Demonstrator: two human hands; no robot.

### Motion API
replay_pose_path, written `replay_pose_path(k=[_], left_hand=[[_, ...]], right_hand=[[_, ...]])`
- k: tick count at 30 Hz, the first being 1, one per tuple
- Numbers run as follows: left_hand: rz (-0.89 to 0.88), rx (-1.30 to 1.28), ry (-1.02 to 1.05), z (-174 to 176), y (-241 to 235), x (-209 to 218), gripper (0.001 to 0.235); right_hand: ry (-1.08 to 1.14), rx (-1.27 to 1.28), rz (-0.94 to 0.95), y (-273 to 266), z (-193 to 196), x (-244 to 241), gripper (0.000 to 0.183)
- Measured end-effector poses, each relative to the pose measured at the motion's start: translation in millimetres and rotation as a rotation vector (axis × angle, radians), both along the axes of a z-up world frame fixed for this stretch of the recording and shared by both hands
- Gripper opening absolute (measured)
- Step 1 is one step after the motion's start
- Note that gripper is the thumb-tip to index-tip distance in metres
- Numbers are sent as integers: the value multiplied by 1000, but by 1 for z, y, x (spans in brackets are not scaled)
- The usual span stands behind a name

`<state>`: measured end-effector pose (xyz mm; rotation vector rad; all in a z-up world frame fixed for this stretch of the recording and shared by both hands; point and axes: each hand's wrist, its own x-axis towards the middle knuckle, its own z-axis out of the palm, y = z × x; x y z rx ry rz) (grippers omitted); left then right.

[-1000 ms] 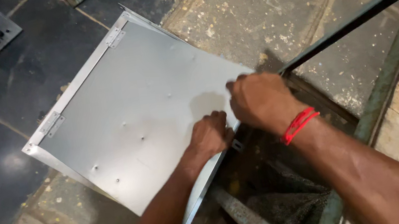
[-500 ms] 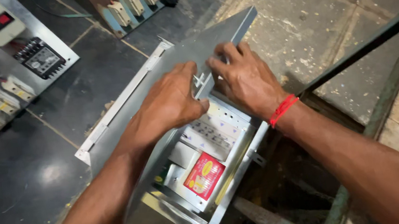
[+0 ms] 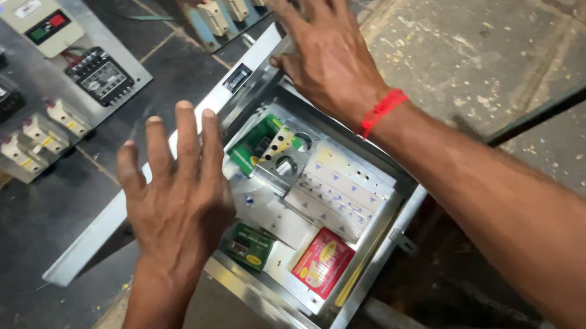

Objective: The person unboxes various electrical components, including meters and terminal blocks, and places them onto a metal mounting plate alongside a bundle of multicolored wires.

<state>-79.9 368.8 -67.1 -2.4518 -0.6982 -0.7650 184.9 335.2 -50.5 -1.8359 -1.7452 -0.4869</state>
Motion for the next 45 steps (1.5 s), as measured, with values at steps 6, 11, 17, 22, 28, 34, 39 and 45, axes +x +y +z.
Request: replay_pose_path(k=[6,11,17,22,28,34,39,45], left_hand=[[-131,29,-101,-3,19,-4,42],[-411,-51,-197,-20,9,-10,30],[-353,-390,-188,-120,-24,21,26],[-212,-808,-265,-286,14,71,17],[-115,-801,-420,-407,65,122,25],[140,-1003,-359,-429,66,146,35],[214,-1045,-376,-447,66,154,44],[215,-1110,-400,-439,57,163,56]], right_hand=[[343,-280,42,-19,1,-37,66],[502,-287,223,-25,8,-41,58],[412,-252,317,-44,1,-13,40],[429,-256,252,-59,5,-15,34],[464,-248,209,-74,4,-17,30],[522,-249,183,-79,6,-13,29],[462,-307,158,-73,9,-17,33],[470,-264,225,-73,12,-16,33]])
